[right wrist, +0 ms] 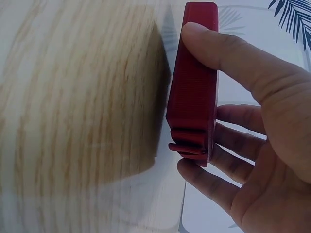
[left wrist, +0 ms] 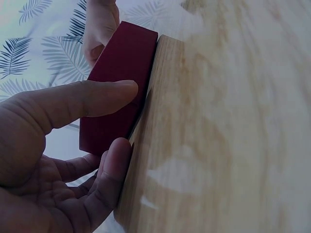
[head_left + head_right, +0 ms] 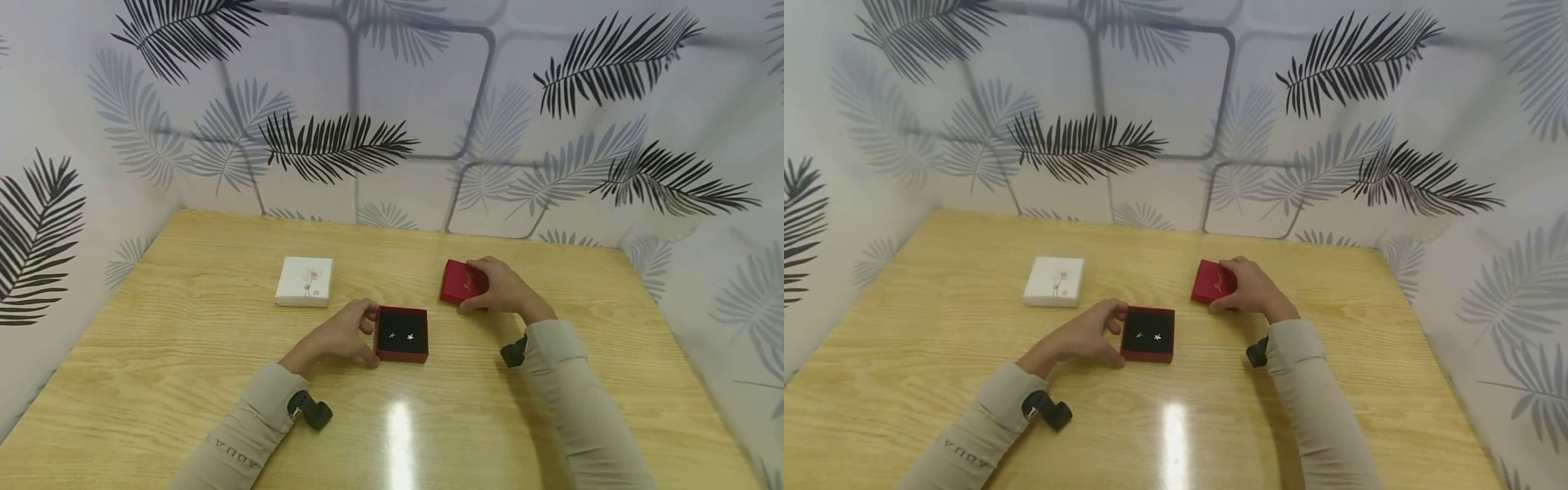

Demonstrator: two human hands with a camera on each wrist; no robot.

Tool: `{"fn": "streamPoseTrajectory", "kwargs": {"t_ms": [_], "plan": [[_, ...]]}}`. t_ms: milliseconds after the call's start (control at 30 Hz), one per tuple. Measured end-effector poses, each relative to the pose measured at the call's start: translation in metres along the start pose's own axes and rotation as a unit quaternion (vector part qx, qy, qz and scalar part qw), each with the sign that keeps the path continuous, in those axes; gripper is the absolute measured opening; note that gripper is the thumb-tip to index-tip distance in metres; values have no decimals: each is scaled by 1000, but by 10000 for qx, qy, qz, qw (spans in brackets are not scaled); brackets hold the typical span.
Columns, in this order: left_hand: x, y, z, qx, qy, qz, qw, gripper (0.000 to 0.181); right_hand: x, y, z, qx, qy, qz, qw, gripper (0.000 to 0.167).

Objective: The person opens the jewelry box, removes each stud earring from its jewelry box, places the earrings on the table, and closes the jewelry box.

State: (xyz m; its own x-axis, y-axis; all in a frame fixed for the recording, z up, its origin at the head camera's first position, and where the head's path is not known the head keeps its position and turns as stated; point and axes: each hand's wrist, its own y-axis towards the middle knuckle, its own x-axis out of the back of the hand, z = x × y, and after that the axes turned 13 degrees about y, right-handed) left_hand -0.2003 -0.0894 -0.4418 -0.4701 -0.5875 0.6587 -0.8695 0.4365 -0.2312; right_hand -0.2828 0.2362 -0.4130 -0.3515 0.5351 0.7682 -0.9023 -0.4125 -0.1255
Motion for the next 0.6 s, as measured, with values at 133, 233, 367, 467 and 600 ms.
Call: {"fn": "streamPoseTrajectory", "kwargs": {"t_ms": [133,233,367,467,600], "plan": [[0,0,0,-24,-31,2,10000,89,0,1,-1,-21,0,15,10000,95],[-1,-1,0,-11,-58,8,10000,89,-1,1,-3,-39,8,26,10000,96],[-1,-2,-2,-2,-60,21,10000,89,-2,3,-4,-58,28,43,10000,95],[0,-3,-4,-24,-47,20,10000,89,-3,3,-4,-67,40,65,9999,94],[1,-4,-6,-43,-21,-1,10000,88,-2,5,-4,-42,31,73,10000,93]]}}
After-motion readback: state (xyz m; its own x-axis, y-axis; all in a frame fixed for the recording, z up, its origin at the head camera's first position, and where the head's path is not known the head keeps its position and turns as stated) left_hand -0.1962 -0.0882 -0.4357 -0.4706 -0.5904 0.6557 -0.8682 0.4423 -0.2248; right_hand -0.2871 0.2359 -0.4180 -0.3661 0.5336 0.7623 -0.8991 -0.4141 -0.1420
